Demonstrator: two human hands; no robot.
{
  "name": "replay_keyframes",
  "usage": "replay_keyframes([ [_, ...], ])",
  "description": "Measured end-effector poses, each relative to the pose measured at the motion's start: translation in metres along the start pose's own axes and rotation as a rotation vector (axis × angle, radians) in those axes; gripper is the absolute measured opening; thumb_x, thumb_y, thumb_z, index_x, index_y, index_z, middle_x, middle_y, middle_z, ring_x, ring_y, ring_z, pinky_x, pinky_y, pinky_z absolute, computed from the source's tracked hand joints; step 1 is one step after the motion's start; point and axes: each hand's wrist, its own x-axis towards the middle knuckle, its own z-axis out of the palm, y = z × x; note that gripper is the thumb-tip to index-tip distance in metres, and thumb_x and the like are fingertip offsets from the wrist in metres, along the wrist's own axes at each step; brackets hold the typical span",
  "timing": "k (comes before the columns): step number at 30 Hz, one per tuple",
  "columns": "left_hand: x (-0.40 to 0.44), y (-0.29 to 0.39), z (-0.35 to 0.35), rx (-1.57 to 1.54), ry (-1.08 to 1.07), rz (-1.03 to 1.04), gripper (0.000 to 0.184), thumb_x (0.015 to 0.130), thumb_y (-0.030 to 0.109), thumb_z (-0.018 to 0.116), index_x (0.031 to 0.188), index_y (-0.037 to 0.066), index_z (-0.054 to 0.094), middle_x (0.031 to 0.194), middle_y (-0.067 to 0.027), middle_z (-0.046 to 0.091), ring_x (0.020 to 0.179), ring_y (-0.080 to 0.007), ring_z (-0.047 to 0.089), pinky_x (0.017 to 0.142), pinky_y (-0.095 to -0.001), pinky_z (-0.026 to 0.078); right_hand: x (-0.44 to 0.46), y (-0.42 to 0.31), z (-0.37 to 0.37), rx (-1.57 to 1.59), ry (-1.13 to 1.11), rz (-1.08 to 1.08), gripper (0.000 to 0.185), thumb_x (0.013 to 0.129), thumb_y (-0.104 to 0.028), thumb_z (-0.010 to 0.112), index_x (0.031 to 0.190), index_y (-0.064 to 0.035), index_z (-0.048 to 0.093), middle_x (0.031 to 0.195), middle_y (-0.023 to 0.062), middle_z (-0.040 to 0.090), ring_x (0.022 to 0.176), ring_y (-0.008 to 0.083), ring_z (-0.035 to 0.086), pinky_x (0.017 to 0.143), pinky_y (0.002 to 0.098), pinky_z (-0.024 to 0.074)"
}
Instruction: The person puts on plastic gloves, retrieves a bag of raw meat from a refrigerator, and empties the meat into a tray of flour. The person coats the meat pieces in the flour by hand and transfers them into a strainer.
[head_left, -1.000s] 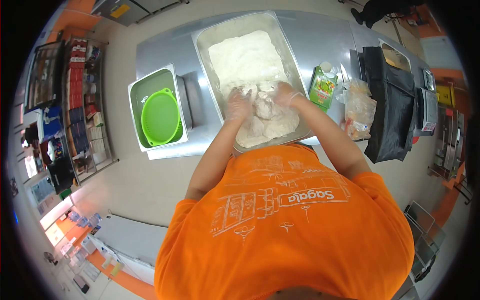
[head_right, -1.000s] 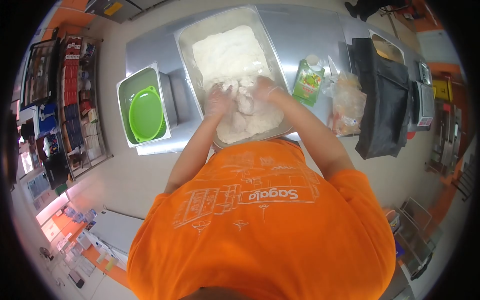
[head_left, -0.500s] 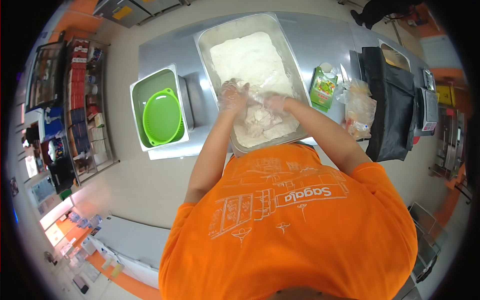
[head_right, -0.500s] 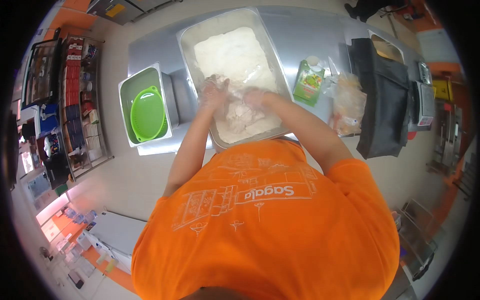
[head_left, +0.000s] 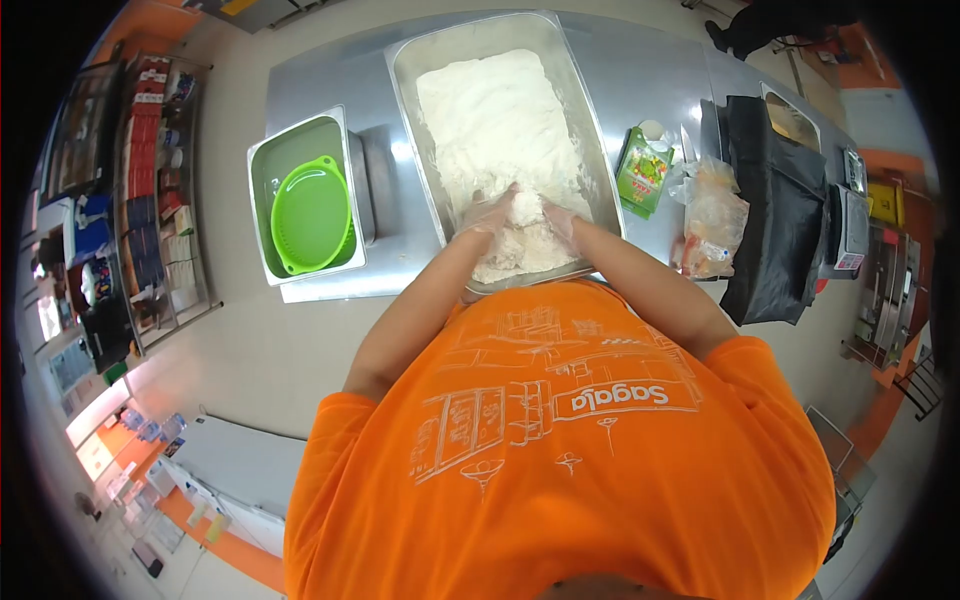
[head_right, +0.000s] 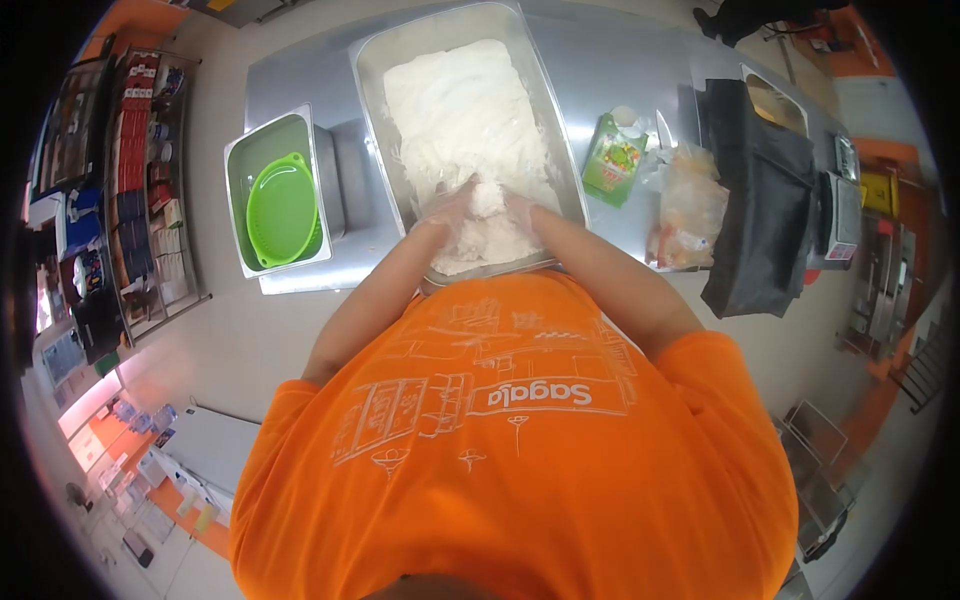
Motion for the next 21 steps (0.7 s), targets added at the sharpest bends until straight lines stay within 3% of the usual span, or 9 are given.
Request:
replay_keyframes([
  [2,0.015,-0.022,0.019,-0.112,0.050,0.019,0.112,0.084,0.073,0.064,0.163,0.006,0.022,0.159,-0.0282,0.038,0.144,-0.0417,0.042,0.116,-0.0425,0.039,0.016,0.010,0.005,0.144,-0.144,0.000,0.059,0.108,-0.051,0.039,0.147,-0.0096,0.051,0.146,0.0097,0.059,0.130,0.0273,0.058,0.106,0.0436,0.0490],
  [7,-0.057,0.059,-0.009,-0.636,0.140,-0.237,0.110,0.079,0.049,0.080,0.163,0.005,0.023,0.153,-0.0260,0.045,0.138,-0.0371,0.049,0.110,-0.0404,0.044,0.018,0.026,0.005,0.399,-0.303,-0.129,0.060,0.106,-0.054,0.041,0.148,-0.0115,0.052,0.148,0.0117,0.057,0.133,0.0270,0.054,0.108,0.0466,0.0461],
  [10,-0.049,0.060,-0.003,-0.718,0.195,-0.181,0.106,0.079,0.033,0.081,0.163,0.003,0.023,0.145,-0.0250,0.054,0.129,-0.0346,0.056,0.105,-0.0385,0.048,-0.002,0.001,0.012,0.152,-0.025,-0.052,0.059,0.106,-0.053,0.043,0.147,-0.0123,0.053,0.148,0.0111,0.057,0.134,0.0258,0.053,0.107,0.0474,0.0460],
  [13,-0.046,0.060,-0.004,-0.830,0.159,-0.088,0.098,0.082,0.025,0.078,0.161,0.000,0.025,0.136,-0.0246,0.061,0.120,-0.0333,0.062,0.101,-0.0363,0.050,-0.052,-0.027,0.017,0.094,0.096,-0.055,0.054,0.106,-0.048,0.045,0.145,-0.0119,0.054,0.147,0.0088,0.058,0.133,0.0239,0.054,0.107,0.0456,0.0452],
  [15,-0.036,0.062,-0.009,-0.898,0.094,-0.031,0.093,0.084,0.021,0.076,0.159,-0.002,0.027,0.128,-0.0236,0.066,0.116,-0.0324,0.064,0.098,-0.0348,0.051,-0.017,-0.009,-0.007,-0.148,0.147,-0.193,0.045,0.102,-0.038,0.052,0.133,-0.0069,0.062,0.132,0.0164,0.065,0.118,0.0272,0.061,0.098,0.0421,0.0510],
  [16,-0.041,0.069,-0.020,-0.813,0.034,-0.030,0.091,0.083,0.021,0.077,0.158,-0.001,0.030,0.129,-0.0240,0.065,0.116,-0.0329,0.064,0.099,-0.0360,0.051,-0.003,-0.002,-0.023,-0.271,0.171,-0.263,0.041,0.100,-0.033,0.056,0.127,-0.0044,0.066,0.124,0.0203,0.068,0.111,0.0288,0.065,0.093,0.0403,0.0539],
  [18,-0.056,0.096,-0.051,-0.648,-0.081,-0.023,0.087,0.083,0.021,0.077,0.156,0.000,0.035,0.132,-0.0246,0.062,0.118,-0.0338,0.063,0.099,-0.0383,0.052,0.002,0.001,-0.054,-0.737,0.241,-0.495,0.039,0.096,-0.027,0.058,0.122,-0.0003,0.067,0.125,0.0245,0.067,0.111,0.0321,0.066,0.092,0.0413,0.0551],
  [20,-0.036,0.077,-0.041,-0.250,0.225,0.257,0.078,0.082,0.020,0.077,0.151,0.003,0.044,0.135,-0.0253,0.059,0.119,-0.0356,0.063,0.097,-0.0428,0.053,-0.019,-0.022,-0.049,-0.885,0.372,-0.520,0.037,0.092,-0.024,0.059,0.117,0.0027,0.068,0.125,0.0273,0.066,0.113,0.0350,0.067,0.092,0.0421,0.0558],
  [21,-0.028,0.070,-0.039,-0.037,0.372,0.392,0.073,0.082,0.019,0.077,0.148,0.005,0.049,0.136,-0.0257,0.057,0.119,-0.0365,0.062,0.096,-0.0451,0.054,-0.069,-0.062,-0.032,-0.789,0.472,-0.428,0.037,0.091,-0.024,0.060,0.114,0.0036,0.069,0.126,0.0280,0.065,0.113,0.0363,0.066,0.093,0.0425,0.0559],
])
